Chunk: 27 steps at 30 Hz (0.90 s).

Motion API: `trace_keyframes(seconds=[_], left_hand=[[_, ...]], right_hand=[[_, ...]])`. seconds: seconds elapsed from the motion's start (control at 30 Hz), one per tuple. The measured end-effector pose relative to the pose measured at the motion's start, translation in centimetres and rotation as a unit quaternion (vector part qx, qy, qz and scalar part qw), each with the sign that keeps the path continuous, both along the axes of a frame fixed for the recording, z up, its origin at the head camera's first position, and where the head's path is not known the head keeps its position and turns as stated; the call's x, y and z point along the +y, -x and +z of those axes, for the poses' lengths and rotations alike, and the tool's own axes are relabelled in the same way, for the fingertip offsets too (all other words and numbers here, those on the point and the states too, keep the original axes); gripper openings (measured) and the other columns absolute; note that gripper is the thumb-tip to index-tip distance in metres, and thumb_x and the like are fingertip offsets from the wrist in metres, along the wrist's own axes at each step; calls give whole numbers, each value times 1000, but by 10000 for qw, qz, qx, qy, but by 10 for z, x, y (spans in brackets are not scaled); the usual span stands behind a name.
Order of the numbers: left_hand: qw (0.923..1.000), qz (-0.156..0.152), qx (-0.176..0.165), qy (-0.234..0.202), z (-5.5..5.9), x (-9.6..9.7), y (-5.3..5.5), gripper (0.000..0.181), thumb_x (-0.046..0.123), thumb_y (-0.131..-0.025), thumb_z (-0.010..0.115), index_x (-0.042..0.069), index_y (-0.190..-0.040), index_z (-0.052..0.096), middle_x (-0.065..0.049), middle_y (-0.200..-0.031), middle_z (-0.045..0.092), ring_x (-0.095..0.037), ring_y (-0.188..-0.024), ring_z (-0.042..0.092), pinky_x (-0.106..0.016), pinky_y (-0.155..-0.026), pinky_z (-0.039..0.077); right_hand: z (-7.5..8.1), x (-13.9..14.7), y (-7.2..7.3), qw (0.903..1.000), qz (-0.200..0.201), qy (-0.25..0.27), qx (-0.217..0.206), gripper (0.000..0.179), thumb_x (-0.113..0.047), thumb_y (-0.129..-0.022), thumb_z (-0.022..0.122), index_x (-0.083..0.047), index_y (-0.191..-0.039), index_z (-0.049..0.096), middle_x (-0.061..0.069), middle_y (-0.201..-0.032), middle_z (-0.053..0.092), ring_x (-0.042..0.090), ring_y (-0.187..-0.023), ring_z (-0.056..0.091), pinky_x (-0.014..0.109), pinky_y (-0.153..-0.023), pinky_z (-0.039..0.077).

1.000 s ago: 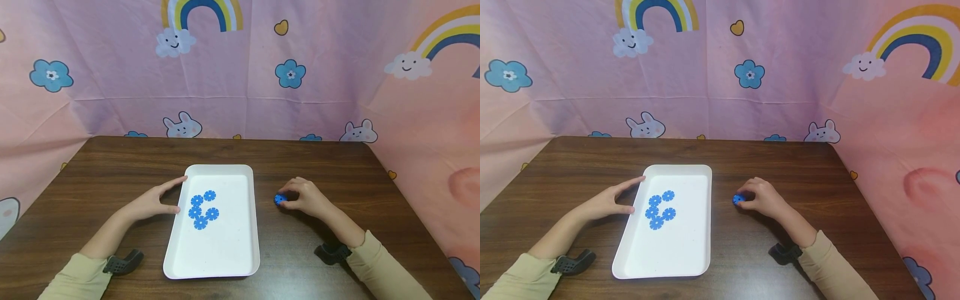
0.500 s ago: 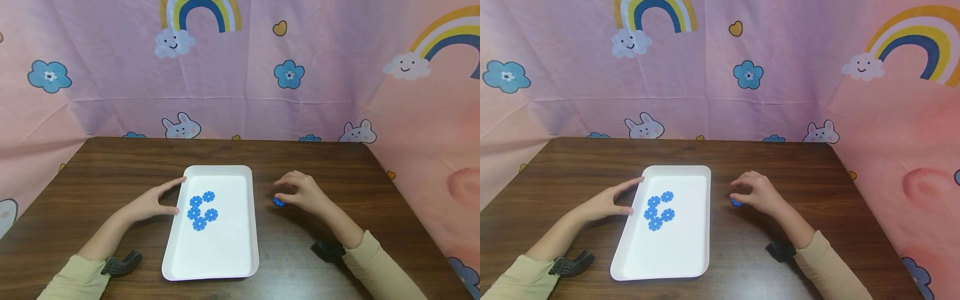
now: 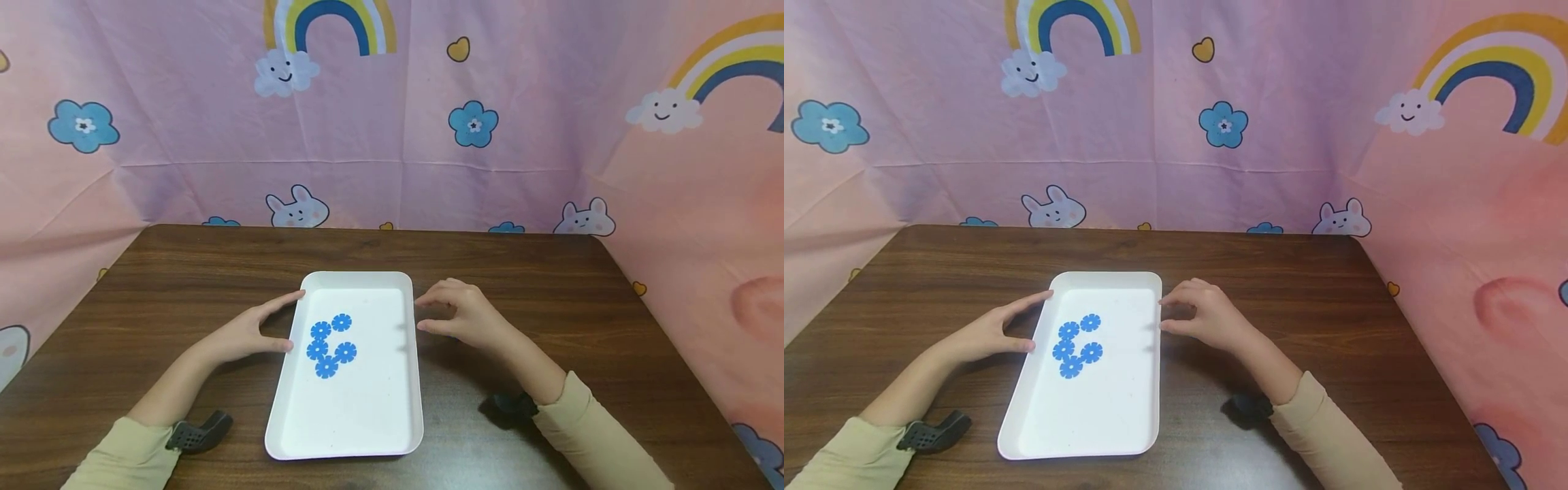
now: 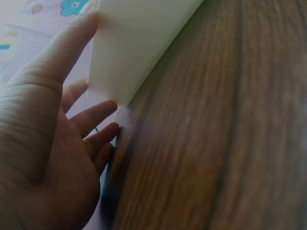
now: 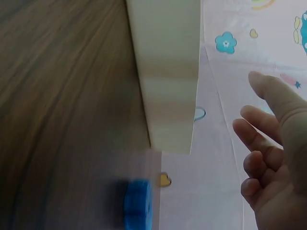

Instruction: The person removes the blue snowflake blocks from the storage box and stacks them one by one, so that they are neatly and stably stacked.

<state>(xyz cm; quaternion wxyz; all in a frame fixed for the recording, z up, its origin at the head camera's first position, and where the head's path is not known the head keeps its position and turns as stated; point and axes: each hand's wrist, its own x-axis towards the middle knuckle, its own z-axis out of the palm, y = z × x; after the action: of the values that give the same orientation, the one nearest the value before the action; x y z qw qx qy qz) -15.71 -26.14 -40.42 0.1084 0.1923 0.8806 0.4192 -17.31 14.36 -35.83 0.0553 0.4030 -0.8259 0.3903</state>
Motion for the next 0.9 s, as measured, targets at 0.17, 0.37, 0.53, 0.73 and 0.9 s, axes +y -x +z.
trace_keyframes(seconds=[0.17,0.37,0.53,0.73,0.9], left_hand=[[10000,-34,-10,18,1,1,0,85,33,-77,80,24,-149,35,-14,-153,29,-42,-139,19,-73,-99,18],[10000,-41,-18,28,3,2,-1,84,32,-77,80,24,-148,36,-15,-153,29,-42,-139,19,-73,-99,18],[10000,-32,-18,24,3,2,-2,84,32,-77,80,25,-148,36,-15,-153,29,-43,-139,19,-73,-98,18],[10000,-51,74,41,0,1,0,84,33,-77,79,25,-149,35,-14,-153,29,-42,-139,19,-74,-98,17],[9999,-76,97,39,-2,0,1,84,33,-77,79,24,-149,35,-15,-153,29,-43,-138,20,-74,-97,18]], right_hand=[[2,-18,-2,9998,136,-165,-37,31,-16,-75,83,-8,-103,73,6,-99,68,19,-84,55,26,-61,45],[0,-38,-3,9983,430,-366,-160,34,-19,-76,83,-5,-106,72,4,-102,69,23,-91,59,31,-67,49],[-2,-54,-3,9955,660,-547,-396,36,-21,-77,82,-6,-108,72,3,-105,69,19,-96,59,35,-75,50],[-4,-71,-5,9906,925,-749,-668,37,-21,-78,82,-7,-111,71,3,-106,68,21,-95,57,31,-78,50],[-10,-85,-2,9873,983,-1020,-721,37,-20,-78,82,-8,-111,71,0,-105,68,13,-95,57,23,-80,48]])
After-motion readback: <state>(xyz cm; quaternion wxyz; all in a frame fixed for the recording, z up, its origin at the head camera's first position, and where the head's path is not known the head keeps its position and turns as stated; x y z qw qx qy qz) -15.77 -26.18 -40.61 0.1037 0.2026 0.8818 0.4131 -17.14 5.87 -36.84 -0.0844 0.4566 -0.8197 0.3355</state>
